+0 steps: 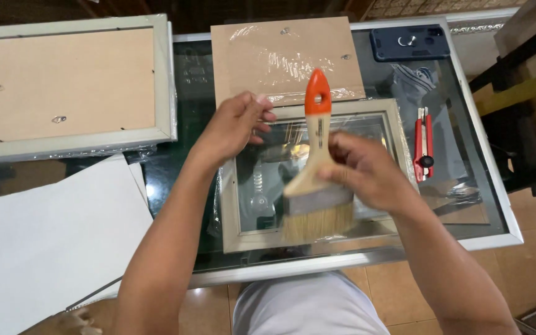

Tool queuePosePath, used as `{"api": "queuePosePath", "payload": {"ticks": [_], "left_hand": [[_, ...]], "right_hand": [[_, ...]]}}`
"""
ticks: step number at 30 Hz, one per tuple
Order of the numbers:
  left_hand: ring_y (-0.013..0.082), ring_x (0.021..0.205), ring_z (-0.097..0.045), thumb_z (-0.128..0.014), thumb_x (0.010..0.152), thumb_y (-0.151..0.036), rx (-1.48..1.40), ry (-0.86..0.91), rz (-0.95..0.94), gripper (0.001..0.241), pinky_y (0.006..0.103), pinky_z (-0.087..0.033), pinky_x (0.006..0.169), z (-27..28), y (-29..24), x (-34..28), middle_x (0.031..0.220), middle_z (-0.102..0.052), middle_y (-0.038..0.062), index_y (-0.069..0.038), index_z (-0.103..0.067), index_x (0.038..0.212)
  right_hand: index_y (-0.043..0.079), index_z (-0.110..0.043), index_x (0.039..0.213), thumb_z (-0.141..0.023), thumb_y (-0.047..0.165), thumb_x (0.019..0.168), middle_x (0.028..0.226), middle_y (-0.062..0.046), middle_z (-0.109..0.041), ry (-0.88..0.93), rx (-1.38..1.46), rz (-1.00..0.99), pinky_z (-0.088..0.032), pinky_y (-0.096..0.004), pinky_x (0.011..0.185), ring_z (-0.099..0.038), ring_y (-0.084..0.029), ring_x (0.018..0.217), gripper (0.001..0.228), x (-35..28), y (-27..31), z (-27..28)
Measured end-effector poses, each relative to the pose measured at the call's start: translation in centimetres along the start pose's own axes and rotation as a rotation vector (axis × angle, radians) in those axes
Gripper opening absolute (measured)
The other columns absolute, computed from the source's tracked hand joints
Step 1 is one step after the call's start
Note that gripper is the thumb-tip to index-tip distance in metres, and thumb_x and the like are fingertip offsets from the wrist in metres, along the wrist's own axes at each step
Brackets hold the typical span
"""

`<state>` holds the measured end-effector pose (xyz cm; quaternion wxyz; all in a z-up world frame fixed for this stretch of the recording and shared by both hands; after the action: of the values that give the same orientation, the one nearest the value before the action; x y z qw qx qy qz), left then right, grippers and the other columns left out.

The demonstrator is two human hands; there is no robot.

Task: Remove backing and protective film from a picture frame and brush the glass clean.

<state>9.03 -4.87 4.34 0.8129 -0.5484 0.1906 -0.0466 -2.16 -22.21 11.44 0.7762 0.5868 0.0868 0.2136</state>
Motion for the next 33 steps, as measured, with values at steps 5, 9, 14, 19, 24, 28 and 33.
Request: {"api": "queuePosePath", "payload": {"ticks": [5, 9, 14, 19, 24, 28, 33], "left_hand": [[0.0367, 0.123, -0.063, -0.056, 0.071, -0.092, -0.626, 0.343, -0.157, 0.118, 0.0502, -0.063, 0.083, -8.3, -0.8, -3.6, 0.143, -0.057, 0.026, -0.014, -0.035, 0.157], [0.0244, 0.093, -0.073, -0.075, 0.09, -0.011, -0.738, 0.15, -0.147, 0.065, 0.0375, -0.067, 0.074, -9.2, 0.3, -3.0, 0.114, -0.07, 0.017, -0.011, -0.047, 0.149], [0.023, 0.081, -0.064, -0.065, 0.084, 0.01, -0.917, -0.011, 0.005, 0.047, 0.0316, -0.057, 0.063, -9.0, 1.2, -3.5, 0.104, -0.059, 0.016, -0.007, -0.053, 0.125], [0.0243, 0.088, -0.075, -0.073, 0.08, 0.003, -0.833, -0.068, -0.086, 0.05, 0.0337, -0.069, 0.059, -12.8, -1.4, -1.1, 0.118, -0.066, 0.015, -0.003, -0.061, 0.128], [0.034, 0.109, -0.069, -0.078, 0.081, -0.002, -0.694, -0.036, -0.14, 0.034, 0.0345, -0.069, 0.067, -17.1, -2.9, 1.5, 0.142, -0.056, 0.019, -0.006, -0.067, 0.113], [0.0463, 0.127, -0.059, -0.075, 0.086, -0.006, -0.543, -0.027, -0.157, 0.025, 0.035, -0.068, 0.075, -17.8, -3.7, 1.7, 0.153, -0.045, 0.021, -0.007, -0.062, 0.107], [0.0463, 0.134, -0.054, -0.075, 0.085, -0.01, -0.351, -0.096, -0.174, 0.022, 0.044, -0.06, 0.097, -15.7, -5.2, -0.4, 0.15, -0.051, 0.021, -0.01, -0.064, 0.104]], "right_hand": [[0.005, -0.073, 0.113, -0.075, 0.013, 0.094, 0.083, 0.002, -0.064, -0.166, -0.064, 0.059, -0.049, -0.031, 0.073, -0.057, -0.009, 0.077, 0.021, 3.3, -3.5, 3.7], [0.003, -0.07, 0.127, -0.068, 0.013, 0.099, 0.097, -0.014, -0.064, -0.17, -0.185, 0.125, -0.048, -0.038, 0.085, -0.061, -0.024, 0.092, 0.03, 3.6, -3.8, 5.9], [-0.001, -0.06, 0.139, -0.051, 0.007, 0.107, 0.109, -0.015, -0.069, -0.417, -0.316, -0.088, -0.055, -0.032, 0.083, -0.065, -0.021, 0.094, 0.034, 1.0, -6.9, 15.8], [0.003, -0.074, 0.121, -0.064, 0.005, 0.104, 0.067, -0.007, -0.062, -0.658, -0.203, -0.108, -0.047, -0.023, 0.051, -0.064, -0.014, 0.057, 0.019, -1.7, -14.9, 21.1], [0.008, -0.077, 0.118, -0.066, 0.01, 0.101, 0.073, -0.008, -0.066, -0.615, -0.324, -0.18, -0.047, -0.03, 0.062, -0.063, -0.016, 0.068, 0.021, -1.8, -14.6, 19.7], [0.017, -0.079, 0.118, -0.064, 0.015, 0.096, 0.086, -0.008, -0.075, -0.527, -0.429, -0.292, -0.053, -0.036, 0.076, -0.07, -0.021, 0.084, 0.027, -1.2, -17.6, 19.1], [0.014, -0.079, 0.117, -0.062, 0.013, 0.098, 0.089, -0.015, -0.076, -0.482, -0.526, -0.316, -0.054, -0.043, 0.077, -0.072, -0.034, 0.087, 0.026, -0.9, -16.8, 18.6]]}}
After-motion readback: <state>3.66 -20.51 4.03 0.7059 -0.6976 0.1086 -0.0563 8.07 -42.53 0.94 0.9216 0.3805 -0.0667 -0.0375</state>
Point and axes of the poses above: each hand's wrist, its own x-axis towards the middle knuckle, its own z-axis out of the back of the hand, y = z × x, the point moved 10 cm from there along x, towards the middle knuckle
